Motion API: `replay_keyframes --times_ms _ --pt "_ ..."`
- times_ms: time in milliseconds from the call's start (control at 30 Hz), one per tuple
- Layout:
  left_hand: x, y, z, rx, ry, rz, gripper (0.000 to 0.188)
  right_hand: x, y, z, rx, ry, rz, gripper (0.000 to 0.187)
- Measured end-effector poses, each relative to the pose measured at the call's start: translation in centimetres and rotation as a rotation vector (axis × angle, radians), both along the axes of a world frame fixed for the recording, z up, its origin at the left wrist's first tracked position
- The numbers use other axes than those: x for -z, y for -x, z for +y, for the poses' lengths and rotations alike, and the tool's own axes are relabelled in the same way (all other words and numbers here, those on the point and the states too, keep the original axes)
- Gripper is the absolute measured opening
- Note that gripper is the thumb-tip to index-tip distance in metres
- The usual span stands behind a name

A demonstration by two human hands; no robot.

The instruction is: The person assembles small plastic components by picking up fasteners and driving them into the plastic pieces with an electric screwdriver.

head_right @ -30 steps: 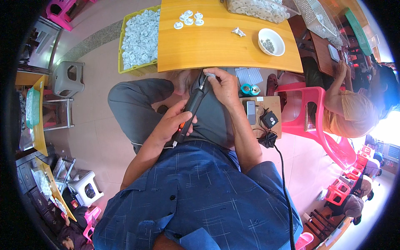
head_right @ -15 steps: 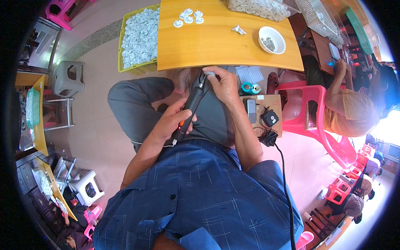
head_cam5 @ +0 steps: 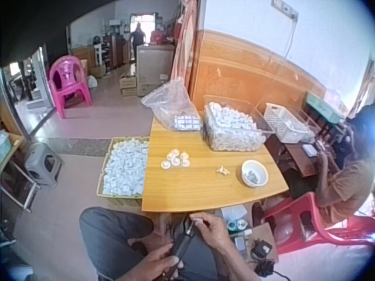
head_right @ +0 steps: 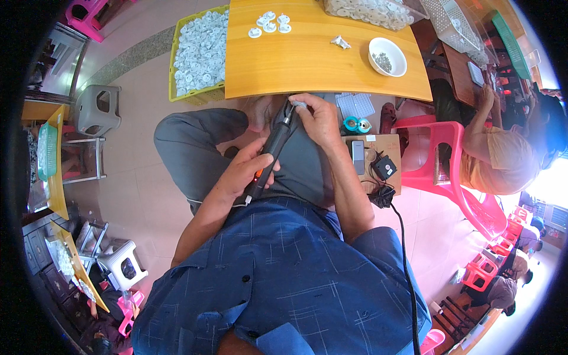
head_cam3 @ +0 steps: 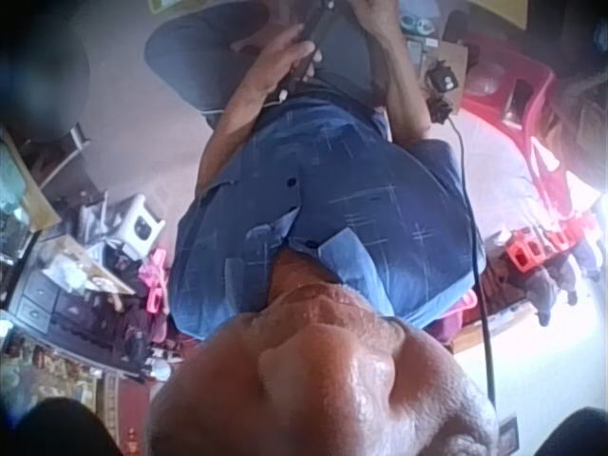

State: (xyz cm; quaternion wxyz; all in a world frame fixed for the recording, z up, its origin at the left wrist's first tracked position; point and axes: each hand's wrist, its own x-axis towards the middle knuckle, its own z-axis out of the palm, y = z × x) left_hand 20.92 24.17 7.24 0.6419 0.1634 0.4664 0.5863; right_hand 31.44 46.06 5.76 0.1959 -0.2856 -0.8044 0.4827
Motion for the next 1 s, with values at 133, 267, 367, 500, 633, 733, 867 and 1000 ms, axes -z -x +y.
replay_keyframes --times_ms 133,267,367,500,633,733,867,1000 --pt "0.00 0.00 0.00 -0.003 0.014 -0.005 0.039 0.08 0.06 -0.01 -0.003 -0.016 0.004 0.028" --pt "-0.09 0.07 0.05 -0.001 0.021 0.003 0.040 0.38 0.16 0.04 -0.004 -0.004 -0.002 0.027" --pt "-0.15 0.04 0.03 -0.003 0.031 0.003 0.040 0.46 0.11 0.02 -0.004 -0.006 -0.013 0.027" --pt "-0.15 0.10 0.06 0.001 0.029 0.003 0.040 0.48 -0.06 0.05 -0.016 -0.007 -0.007 0.027" --pt "-0.17 0.15 0.07 -0.001 0.021 0.007 0.040 0.74 0.11 0.14 -0.020 0.035 0.020 0.026" --pt "-0.21 0.17 0.01 0.000 0.019 0.010 0.040 0.79 0.07 0.17 -0.021 0.053 0.014 0.025" --pt "-0.24 0.22 -0.02 0.000 0.019 -0.005 0.040 0.67 0.07 0.05 -0.018 0.093 0.035 0.024" --pt "-0.28 0.28 -0.03 0.002 0.007 -0.009 0.039 0.57 0.19 0.04 -0.012 0.108 0.001 0.023"
